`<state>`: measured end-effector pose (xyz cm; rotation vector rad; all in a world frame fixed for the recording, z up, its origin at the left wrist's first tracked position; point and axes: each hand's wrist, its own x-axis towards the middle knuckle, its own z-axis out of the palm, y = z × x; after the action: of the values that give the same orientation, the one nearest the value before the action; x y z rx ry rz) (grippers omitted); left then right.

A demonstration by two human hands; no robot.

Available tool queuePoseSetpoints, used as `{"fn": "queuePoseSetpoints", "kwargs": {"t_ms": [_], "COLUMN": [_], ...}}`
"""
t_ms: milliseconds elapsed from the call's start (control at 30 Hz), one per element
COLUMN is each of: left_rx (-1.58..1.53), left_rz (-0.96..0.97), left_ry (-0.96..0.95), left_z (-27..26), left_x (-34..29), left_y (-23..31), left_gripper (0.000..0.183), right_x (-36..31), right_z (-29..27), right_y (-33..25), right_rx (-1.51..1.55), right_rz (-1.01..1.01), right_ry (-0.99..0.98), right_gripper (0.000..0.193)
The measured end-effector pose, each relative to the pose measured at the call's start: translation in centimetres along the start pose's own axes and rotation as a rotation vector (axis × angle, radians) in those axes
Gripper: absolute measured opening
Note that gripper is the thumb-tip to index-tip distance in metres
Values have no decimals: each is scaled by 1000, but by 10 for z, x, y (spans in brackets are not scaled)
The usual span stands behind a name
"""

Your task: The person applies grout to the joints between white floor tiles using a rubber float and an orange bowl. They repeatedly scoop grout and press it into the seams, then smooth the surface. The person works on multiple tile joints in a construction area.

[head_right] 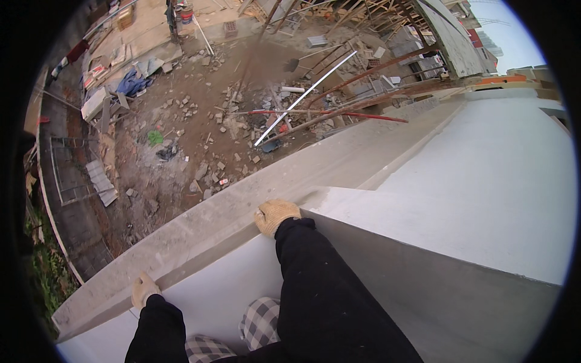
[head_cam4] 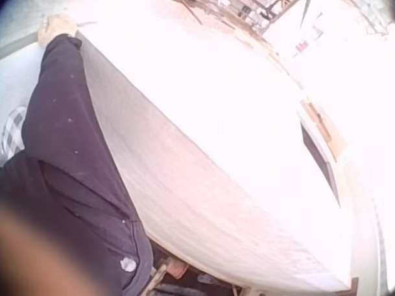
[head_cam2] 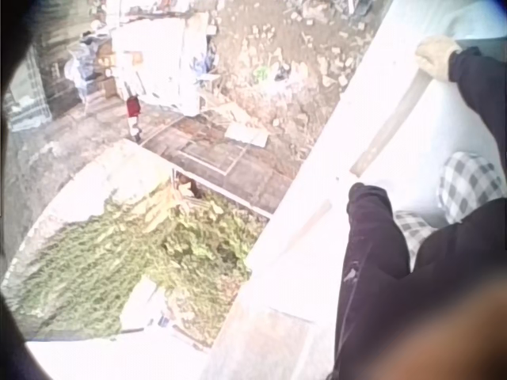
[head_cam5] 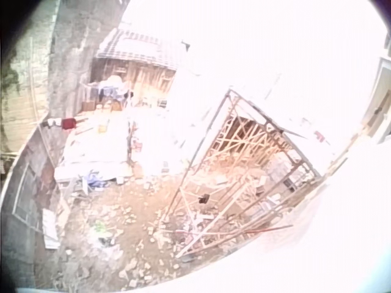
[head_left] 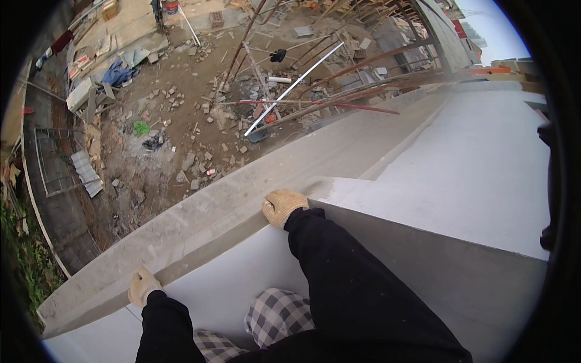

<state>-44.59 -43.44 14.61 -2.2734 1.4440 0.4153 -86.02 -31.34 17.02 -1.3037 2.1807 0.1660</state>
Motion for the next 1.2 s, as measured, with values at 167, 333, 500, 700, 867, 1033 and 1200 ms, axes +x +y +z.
{"fn": "queuePoseSetpoints", "kwargs": {"t_ms": [167,333,500,700,867,1033,1200], "left_rx": [-1,4,-4,-23,-3,-4,-2], "left_rz": [-17,-11,-26,-32,-9,-7,-20], "left_ry": [-21,-11,-16,-18,11,28,0], "left_z": [1,1,1,2,5,7,5], "left_x": [1,2,1,2,3,4,4], "left_y": [0,0,1,0,-1,-3,-1], "left_gripper": [61,61,60,60,59,59,59], "right_x": [-1,-1,0,1,1,0,0], "right_z": [0,-2,-2,-4,-4,-4,-3], "right_y": [0,0,-1,-1,-1,-1,0], "right_rx": [-7,4,-9,-10,-18,-10,-7], "right_rz": [2,4,10,19,22,11,1], "right_ry": [-2,-7,-33,-57,-59,-24,-28], "right_gripper": [38,39,40,39,39,38,37]}}
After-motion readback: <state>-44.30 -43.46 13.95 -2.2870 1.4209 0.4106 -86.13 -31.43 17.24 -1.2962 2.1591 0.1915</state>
